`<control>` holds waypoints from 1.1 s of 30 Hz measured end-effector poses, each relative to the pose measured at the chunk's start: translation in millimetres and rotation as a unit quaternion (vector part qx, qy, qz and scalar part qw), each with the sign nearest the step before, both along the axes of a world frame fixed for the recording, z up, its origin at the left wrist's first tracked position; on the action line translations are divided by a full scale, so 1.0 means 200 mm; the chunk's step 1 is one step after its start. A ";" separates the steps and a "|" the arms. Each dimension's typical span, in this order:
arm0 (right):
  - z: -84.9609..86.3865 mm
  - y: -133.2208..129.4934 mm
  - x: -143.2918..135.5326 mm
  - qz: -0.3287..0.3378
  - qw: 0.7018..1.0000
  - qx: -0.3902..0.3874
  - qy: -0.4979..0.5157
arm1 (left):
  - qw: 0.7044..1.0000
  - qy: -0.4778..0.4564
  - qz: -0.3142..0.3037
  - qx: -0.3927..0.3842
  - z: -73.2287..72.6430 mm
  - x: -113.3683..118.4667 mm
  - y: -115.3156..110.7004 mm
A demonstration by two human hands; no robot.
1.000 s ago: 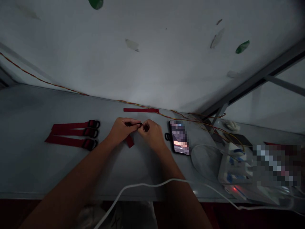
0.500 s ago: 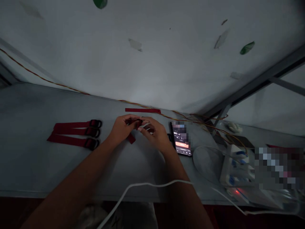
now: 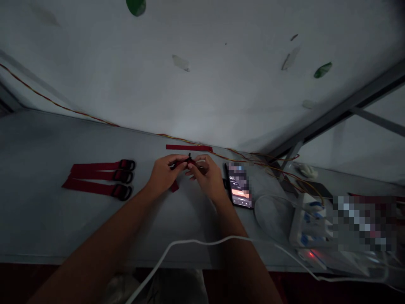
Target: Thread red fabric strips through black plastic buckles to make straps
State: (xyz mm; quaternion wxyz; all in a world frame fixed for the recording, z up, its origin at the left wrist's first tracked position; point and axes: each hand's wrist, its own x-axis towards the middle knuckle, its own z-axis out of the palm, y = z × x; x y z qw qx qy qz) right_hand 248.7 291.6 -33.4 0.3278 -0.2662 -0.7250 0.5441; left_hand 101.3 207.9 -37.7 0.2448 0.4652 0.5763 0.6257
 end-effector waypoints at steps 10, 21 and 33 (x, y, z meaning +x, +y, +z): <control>0.02 0.01 0.01 0.022 0.999 -0.025 0.013 | 1.000 -0.001 -0.015 -0.009 0.02 -0.03 -0.01; 0.05 0.03 0.04 0.072 0.995 -0.057 0.024 | 0.974 -0.188 -0.128 0.007 0.00 -0.04 0.00; 0.09 0.02 0.05 0.054 0.995 -0.067 0.043 | 0.973 -0.199 -0.117 -0.016 0.02 -0.02 -0.01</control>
